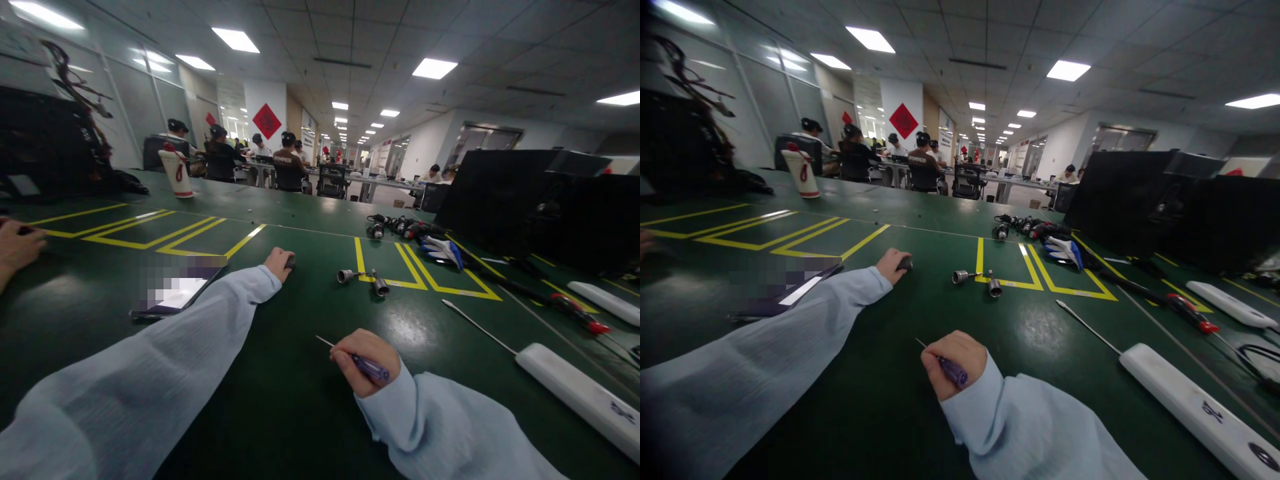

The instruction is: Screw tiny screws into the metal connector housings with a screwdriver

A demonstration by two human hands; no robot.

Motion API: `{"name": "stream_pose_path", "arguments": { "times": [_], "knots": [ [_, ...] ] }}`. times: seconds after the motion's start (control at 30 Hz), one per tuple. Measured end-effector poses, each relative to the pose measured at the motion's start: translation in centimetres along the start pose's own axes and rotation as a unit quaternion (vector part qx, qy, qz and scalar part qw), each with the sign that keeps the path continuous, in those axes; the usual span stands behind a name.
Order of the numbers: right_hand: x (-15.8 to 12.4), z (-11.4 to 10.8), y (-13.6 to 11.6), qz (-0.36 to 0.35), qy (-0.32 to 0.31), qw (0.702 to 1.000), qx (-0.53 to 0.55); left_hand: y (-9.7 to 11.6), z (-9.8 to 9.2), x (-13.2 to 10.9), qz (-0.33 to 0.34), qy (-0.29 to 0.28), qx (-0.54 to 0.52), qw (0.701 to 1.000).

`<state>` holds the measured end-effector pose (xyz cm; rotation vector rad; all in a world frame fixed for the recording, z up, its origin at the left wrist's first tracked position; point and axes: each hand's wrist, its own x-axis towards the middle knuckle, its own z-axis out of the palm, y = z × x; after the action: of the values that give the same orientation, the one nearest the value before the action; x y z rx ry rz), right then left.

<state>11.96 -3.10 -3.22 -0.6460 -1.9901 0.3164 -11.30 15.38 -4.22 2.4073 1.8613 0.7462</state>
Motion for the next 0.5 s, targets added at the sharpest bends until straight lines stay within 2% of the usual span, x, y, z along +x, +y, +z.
{"name": "stream_pose_path", "arguments": {
  "times": [0.07,0.17,0.2,0.23,0.33,0.4,0.5],
  "knots": [
    [0.1,-0.4,-0.2,0.009,-0.013,1.0,-0.001,0.8,-0.3,-1.4,0.017,-0.005,-0.015,1.0],
    [0.1,-0.9,-0.3,0.07,-0.019,0.997,0.021,2.3,-0.7,-3.9,0.049,-0.024,-0.048,0.997],
    [0.1,-0.9,-0.1,0.09,-0.012,0.995,0.036,2.9,-0.8,-4.7,0.074,-0.033,-0.088,0.993],
    [0.1,-0.9,0.1,0.106,-0.001,0.993,0.054,3.5,-0.9,-5.5,0.095,-0.037,-0.13,0.986],
    [-0.1,-0.5,1.4,0.129,0.089,0.982,0.105,5.2,-1.0,-7.3,0.136,-0.032,-0.214,0.967],
    [-0.1,0.0,2.3,0.144,0.131,0.973,0.127,5.9,-0.9,-7.9,0.156,-0.022,-0.234,0.959],
    [0.5,0.7,3.4,0.163,0.157,0.964,0.137,6.3,-0.7,-7.9,0.178,-0.008,-0.223,0.959]
  ]
}}
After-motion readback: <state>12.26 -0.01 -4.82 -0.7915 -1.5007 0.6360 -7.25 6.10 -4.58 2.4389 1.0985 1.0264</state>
